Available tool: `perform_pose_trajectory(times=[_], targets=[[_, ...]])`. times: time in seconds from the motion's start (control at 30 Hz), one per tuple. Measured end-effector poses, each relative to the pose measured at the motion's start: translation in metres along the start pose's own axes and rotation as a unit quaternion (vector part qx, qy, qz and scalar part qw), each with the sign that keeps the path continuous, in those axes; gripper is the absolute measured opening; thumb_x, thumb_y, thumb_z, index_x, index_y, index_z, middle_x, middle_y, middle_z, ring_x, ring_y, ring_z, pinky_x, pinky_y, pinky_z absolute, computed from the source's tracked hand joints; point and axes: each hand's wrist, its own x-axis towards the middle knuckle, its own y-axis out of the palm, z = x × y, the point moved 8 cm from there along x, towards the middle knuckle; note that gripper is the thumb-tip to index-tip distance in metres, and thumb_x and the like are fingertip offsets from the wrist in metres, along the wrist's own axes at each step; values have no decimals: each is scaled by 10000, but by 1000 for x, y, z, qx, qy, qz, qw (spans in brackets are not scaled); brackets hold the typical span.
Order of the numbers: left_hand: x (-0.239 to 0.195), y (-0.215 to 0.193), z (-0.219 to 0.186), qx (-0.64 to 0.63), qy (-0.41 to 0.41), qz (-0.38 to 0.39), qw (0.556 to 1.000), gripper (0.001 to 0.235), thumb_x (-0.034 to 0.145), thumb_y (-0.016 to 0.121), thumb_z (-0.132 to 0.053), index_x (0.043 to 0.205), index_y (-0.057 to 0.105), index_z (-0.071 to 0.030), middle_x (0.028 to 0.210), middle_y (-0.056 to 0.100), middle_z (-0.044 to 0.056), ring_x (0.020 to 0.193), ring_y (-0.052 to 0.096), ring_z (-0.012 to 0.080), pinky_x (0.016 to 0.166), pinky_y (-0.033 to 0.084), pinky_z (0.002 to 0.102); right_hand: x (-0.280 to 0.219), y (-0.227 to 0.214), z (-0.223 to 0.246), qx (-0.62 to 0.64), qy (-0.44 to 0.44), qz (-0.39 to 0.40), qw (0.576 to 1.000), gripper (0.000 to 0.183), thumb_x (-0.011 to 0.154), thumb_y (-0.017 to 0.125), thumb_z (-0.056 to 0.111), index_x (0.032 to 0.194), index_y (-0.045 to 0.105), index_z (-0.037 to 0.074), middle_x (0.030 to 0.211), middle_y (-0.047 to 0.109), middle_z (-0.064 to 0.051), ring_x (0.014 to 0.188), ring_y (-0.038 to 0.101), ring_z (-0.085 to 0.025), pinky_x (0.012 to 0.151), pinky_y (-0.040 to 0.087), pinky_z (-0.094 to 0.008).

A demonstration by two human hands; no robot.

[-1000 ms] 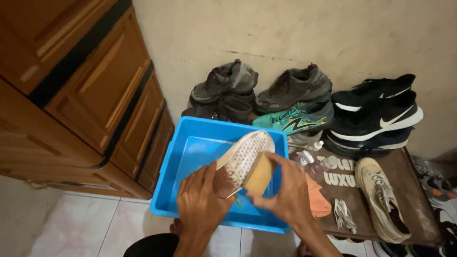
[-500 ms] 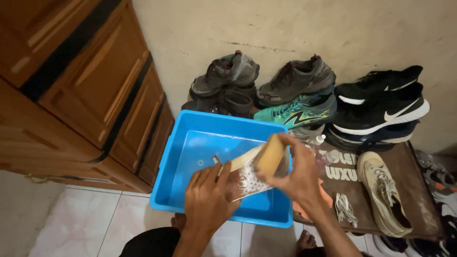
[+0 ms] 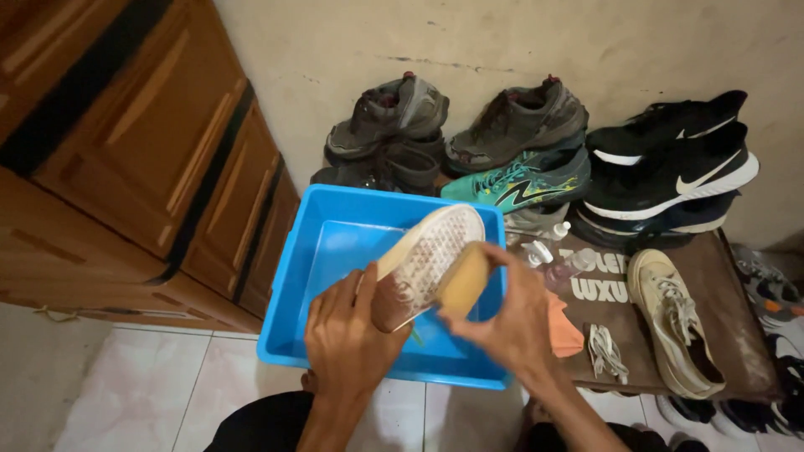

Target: The person scrubs the sole of a beige sneaker using a brush and water in a blue basin. They wipe the shoe with a cloth and continue scrubbing the sole and sides with the brush.

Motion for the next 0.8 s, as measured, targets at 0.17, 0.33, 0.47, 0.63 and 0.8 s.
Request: perform_pose_trajectory(times=[0.17, 0.33, 0.47, 0.63, 0.8], targets=[[-3, 0, 2, -5, -3, 12, 1000, 702, 646, 848, -412, 1263, 703, -109, 1154, 741, 90, 994, 713, 295, 878, 541, 454, 24, -10, -29, 16, 49, -14, 999, 932, 597, 909, 463, 1369, 539, 95, 1313, 671, -121, 1171, 642, -264, 970, 442, -439], [-8, 15, 3, -26, 10, 99, 995, 882, 591, 892, -455, 1362, 650, -102, 1224, 732, 86, 1051, 699, 288, 900, 532, 452, 34, -18, -51, 61, 154, -56, 985, 863, 639, 909, 367, 1353, 550, 40, 1288, 687, -135, 1181, 660, -257, 879, 541, -379], [-3, 17, 4, -29, -13, 93, 995, 871, 595, 875, -529, 1350, 677, -141, 1210, 742, 64, 1063, 697, 252, 941, 498, 440, 25, -5, -18, 43, 60, -5, 997, 938, 581, 906, 445, 1369, 541, 91, 1318, 611, -119, 1170, 586, -284, 899, 501, -401], [-5, 15, 9, -9, -50, 71, 996, 835, 580, 877, -573, 1300, 710, -185, 1181, 762, 60, 1071, 705, 228, 960, 495, 427, 15, -3, 2, 16, -58, 25, 998, 1003, 554, 937, 485, 1391, 529, 113, 1374, 648, -51, 1225, 630, -279, 1006, 393, -433], [-7, 29, 21, -46, -206, 134, 968, 1005, 350, 1011, -408, 1279, 696, -190, 1211, 753, 52, 1144, 664, 292, 979, 468, 485, 27, -33, -34, 93, 74, -126, 985, 833, 661, 943, 289, 1351, 531, 70, 1321, 641, -118, 1153, 627, -221, 924, 516, -342]])
